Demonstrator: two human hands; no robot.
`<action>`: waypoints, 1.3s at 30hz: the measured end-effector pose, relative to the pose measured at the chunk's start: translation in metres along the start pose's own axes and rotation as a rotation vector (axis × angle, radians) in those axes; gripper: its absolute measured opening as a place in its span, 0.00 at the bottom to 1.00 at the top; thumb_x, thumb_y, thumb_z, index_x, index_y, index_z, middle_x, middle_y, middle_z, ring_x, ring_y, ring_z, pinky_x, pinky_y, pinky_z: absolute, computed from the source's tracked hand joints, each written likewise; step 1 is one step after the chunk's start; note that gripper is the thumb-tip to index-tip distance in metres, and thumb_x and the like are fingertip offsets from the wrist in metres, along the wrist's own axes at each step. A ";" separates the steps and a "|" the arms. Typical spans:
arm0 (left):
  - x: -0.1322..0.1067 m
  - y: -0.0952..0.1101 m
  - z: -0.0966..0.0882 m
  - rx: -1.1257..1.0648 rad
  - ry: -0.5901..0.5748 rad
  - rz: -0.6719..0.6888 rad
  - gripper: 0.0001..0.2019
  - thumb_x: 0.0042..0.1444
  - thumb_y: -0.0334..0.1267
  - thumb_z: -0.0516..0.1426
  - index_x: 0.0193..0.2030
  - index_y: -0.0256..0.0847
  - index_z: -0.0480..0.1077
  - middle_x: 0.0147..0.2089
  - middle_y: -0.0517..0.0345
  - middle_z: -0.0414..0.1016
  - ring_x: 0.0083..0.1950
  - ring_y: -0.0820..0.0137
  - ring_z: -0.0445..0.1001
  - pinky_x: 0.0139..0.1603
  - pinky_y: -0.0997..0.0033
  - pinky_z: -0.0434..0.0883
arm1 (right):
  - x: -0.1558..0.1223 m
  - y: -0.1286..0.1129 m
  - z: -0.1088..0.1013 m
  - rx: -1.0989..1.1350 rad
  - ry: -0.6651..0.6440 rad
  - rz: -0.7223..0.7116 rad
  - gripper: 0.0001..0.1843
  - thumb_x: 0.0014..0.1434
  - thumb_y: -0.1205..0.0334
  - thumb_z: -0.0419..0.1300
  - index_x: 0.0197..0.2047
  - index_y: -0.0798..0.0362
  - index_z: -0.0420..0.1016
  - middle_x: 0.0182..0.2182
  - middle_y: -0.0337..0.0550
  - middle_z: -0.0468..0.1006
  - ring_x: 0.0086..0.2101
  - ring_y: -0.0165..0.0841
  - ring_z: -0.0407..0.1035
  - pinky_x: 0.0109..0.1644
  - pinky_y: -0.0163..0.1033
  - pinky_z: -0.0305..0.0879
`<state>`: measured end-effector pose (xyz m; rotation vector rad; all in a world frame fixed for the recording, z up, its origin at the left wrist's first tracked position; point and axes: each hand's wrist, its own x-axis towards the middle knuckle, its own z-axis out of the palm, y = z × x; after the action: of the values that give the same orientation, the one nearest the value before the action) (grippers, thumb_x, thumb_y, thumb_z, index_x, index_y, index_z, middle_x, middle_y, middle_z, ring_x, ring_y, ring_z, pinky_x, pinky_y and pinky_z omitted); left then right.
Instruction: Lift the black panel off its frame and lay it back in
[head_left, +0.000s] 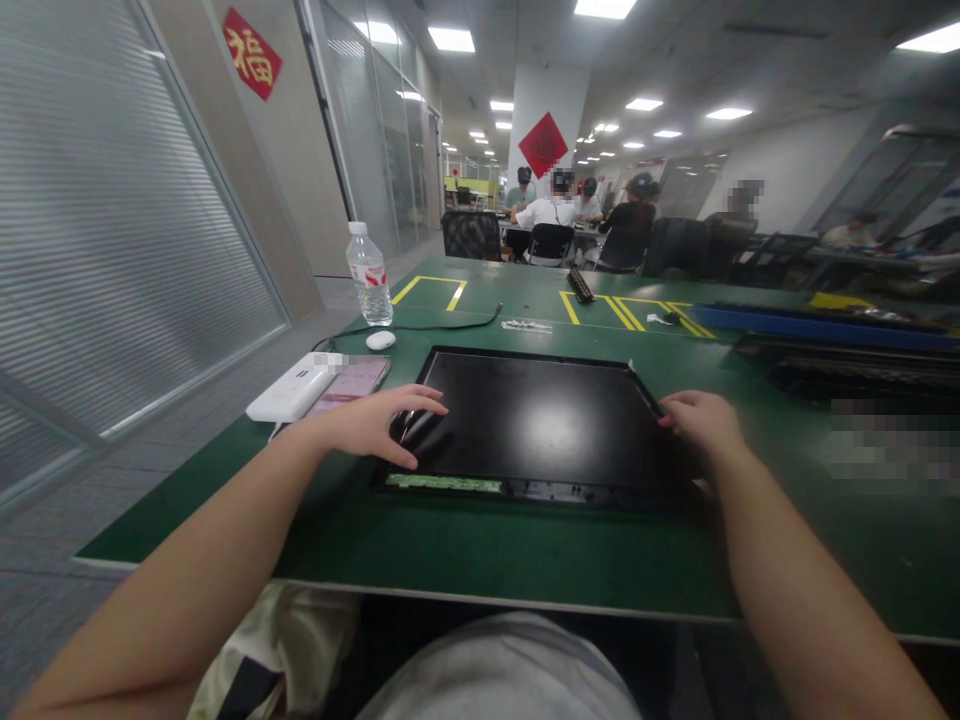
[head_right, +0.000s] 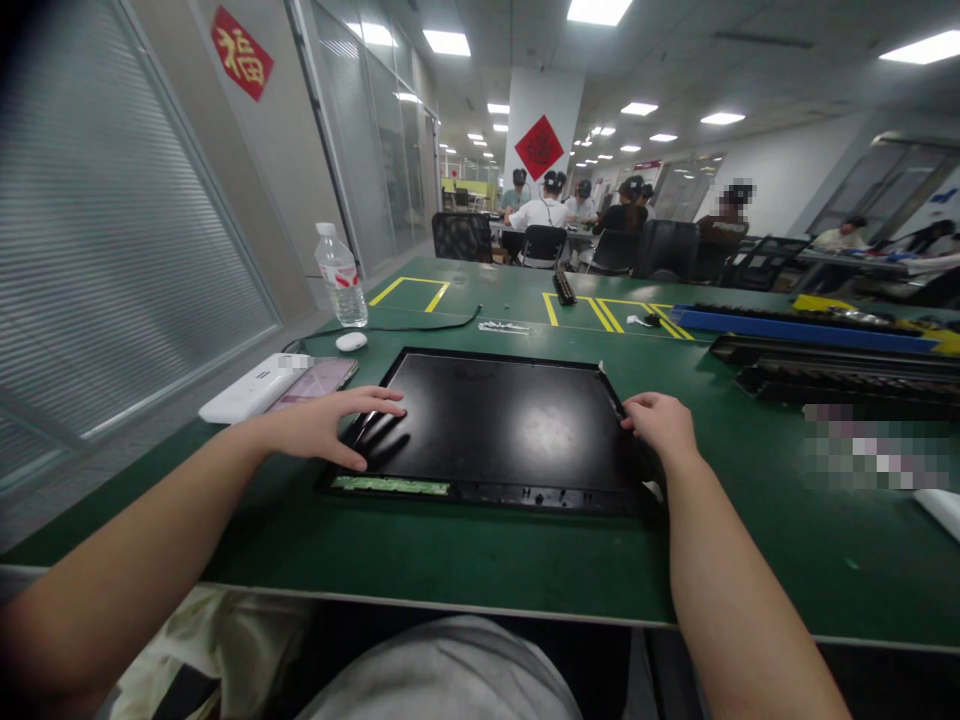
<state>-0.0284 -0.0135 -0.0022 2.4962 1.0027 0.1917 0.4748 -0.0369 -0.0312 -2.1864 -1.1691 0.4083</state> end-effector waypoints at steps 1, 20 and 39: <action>0.000 0.001 0.000 0.003 -0.012 0.004 0.37 0.49 0.43 0.69 0.67 0.49 0.68 0.75 0.48 0.59 0.73 0.52 0.62 0.69 0.56 0.62 | 0.000 0.000 0.000 0.000 0.002 -0.001 0.12 0.53 0.61 0.60 0.38 0.53 0.83 0.25 0.44 0.83 0.23 0.34 0.73 0.32 0.38 0.68; -0.002 0.009 0.003 0.110 0.010 0.110 0.36 0.46 0.31 0.68 0.65 0.48 0.69 0.78 0.48 0.54 0.75 0.50 0.58 0.72 0.54 0.60 | -0.004 -0.003 0.000 -0.021 0.003 -0.004 0.13 0.54 0.60 0.59 0.39 0.53 0.82 0.26 0.44 0.83 0.24 0.34 0.73 0.31 0.37 0.66; 0.009 -0.014 0.008 0.094 0.172 -0.109 0.29 0.61 0.56 0.55 0.63 0.41 0.71 0.72 0.42 0.63 0.70 0.51 0.65 0.70 0.52 0.62 | -0.004 -0.004 -0.001 -0.046 0.004 -0.039 0.15 0.53 0.60 0.59 0.41 0.53 0.83 0.25 0.43 0.83 0.25 0.34 0.73 0.33 0.37 0.67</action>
<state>-0.0282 -0.0012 -0.0158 2.5343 1.2401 0.3370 0.4708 -0.0393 -0.0281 -2.1985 -1.2283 0.3638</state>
